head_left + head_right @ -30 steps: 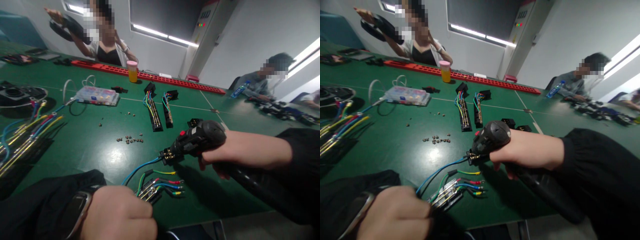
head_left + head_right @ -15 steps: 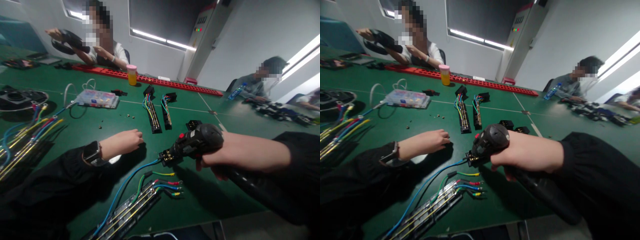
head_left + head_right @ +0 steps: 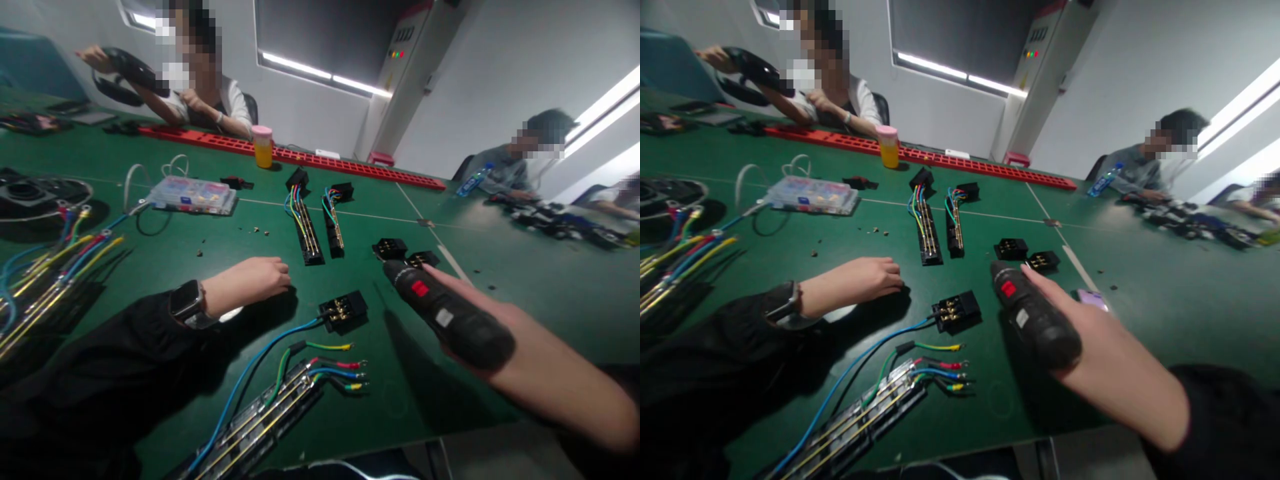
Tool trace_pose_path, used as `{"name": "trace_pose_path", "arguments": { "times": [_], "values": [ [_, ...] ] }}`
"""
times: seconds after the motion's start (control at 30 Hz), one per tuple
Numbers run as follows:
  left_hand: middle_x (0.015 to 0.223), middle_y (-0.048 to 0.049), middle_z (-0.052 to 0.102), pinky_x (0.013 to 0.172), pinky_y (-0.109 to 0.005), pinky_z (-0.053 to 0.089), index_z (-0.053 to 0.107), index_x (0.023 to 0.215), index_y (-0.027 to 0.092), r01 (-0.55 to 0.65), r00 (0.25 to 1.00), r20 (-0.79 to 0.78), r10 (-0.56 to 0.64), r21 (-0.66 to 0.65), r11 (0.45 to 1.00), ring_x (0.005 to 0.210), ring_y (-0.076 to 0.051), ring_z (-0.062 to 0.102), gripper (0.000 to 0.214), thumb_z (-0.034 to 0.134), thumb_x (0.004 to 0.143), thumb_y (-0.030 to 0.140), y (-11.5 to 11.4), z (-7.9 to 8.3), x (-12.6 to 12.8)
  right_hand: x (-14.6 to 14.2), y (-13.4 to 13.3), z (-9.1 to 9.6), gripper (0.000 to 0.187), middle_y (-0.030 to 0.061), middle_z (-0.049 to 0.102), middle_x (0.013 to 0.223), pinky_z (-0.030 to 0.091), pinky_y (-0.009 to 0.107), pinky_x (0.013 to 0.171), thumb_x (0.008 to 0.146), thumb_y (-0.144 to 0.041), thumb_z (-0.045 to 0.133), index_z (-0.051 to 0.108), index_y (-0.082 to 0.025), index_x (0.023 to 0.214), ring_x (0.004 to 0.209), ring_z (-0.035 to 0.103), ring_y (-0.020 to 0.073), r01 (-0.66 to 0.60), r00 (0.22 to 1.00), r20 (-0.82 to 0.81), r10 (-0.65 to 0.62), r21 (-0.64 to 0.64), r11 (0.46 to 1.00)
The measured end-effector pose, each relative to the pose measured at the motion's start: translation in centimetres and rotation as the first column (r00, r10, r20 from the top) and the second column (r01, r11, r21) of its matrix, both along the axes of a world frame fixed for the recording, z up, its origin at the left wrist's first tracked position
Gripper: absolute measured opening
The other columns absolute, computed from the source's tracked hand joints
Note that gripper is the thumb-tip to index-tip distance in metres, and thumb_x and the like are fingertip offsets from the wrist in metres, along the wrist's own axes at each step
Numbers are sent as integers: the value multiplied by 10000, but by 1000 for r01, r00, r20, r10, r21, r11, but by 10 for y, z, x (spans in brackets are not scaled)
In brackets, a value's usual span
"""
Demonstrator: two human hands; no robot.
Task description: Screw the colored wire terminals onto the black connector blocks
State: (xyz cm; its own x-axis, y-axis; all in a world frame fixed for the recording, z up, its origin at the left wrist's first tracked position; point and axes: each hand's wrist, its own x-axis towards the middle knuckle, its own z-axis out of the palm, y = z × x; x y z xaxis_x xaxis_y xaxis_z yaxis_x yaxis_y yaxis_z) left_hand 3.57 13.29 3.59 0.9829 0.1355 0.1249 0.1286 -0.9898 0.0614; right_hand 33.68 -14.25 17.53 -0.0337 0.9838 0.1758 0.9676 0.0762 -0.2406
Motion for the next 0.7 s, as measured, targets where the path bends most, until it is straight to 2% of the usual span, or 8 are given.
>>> {"name": "trace_pose_path", "arguments": {
  "times": [0.07, 0.17, 0.23, 0.3, 0.4, 0.53, 0.6, 0.7],
  "values": [
    [891, -54, 715, 768, -307, 473, 749, 988, 185, -2, 1000, 18, 3, -54, 999, 860, -196, 638, 239, 537, 1053, 274, -6, 8, 3, 6, -18, -35, 772, 146, 613, 1476, 677, 408, 793, 937, -253, 572, 283, -243, 1653, 1130, 748, 323, 72, 989, 129, -77, 47, 996],
    [886, -52, 733, 716, -283, 485, 752, 1022, 183, -31, 999, 25, 36, -167, 985, 795, -173, 669, 251, 526, 1058, 284, -20, 16, 8, 16, -37, -83, 781, 181, 562, 1520, 669, 427, 827, 967, -218, 503, 175, -190, 1675, 1176, 728, 320, 65, 966, 247, -77, 55, 996],
    [904, -49, 741, 715, -270, 494, 748, 1055, 186, -25, 998, 44, 37, -249, 968, 791, -163, 686, 237, 538, 1057, 298, -30, 19, 11, 24, -42, -107, 783, 184, 535, 1546, 661, 422, 858, 980, -206, 475, 125, -184, 1680, 1224, 703, 308, 48, 959, 276, -60, 49, 998],
    [952, -48, 745, 752, -269, 506, 737, 1101, 195, 16, 995, 97, 18, -337, 941, 842, -163, 696, 219, 561, 1053, 317, -42, 22, 14, 33, -42, -123, 770, 179, 530, 1552, 643, 414, 917, 989, -187, 452, 111, -188, 1679, 1264, 679, 290, 46, 957, 285, -56, 44, 998],
    [1003, -50, 738, 799, -274, 512, 724, 1130, 198, 94, 977, 214, 7, -456, 885, 894, -162, 685, 209, 603, 1036, 340, -61, 26, 21, 44, -35, -136, 747, 179, 618, 1445, 639, 397, 888, 981, -168, 447, 144, -182, 1665, 1192, 710, 285, 83, 946, 315, -76, -9, 997],
    [1009, -40, 742, 815, -259, 507, 739, 1114, 195, 176, 946, 322, 31, -594, 785, 904, -141, 684, 195, 644, 1017, 335, -78, 31, 35, 59, -23, -142, 757, 160, 703, 1152, 625, 389, 696, 912, -125, 487, 252, -155, 1630, 929, 751, 304, 114, 928, 364, -74, -90, 989],
    [1002, -32, 759, 805, -252, 513, 756, 1096, 199, 173, 944, 321, 73, -671, 721, 892, -135, 698, 186, 674, 997, 334, -82, 32, 43, 67, -19, -139, 812, 146, 693, 1087, 615, 387, 668, 853, -91, 514, 273, -152, 1627, 862, 740, 297, 93, 928, 370, -39, -131, 987],
    [979, -30, 780, 778, -259, 531, 757, 1085, 198, 109, 949, 266, 170, -782, 614, 865, -145, 722, 202, 720, 958, 350, -85, 29, 55, 78, -20, -125, 880, 148, 689, 1112, 628, 409, 769, 825, -121, 592, 253, -146, 1636, 904, 727, 286, 16, 942, 329, 59, -222, 975]
  ]
}}
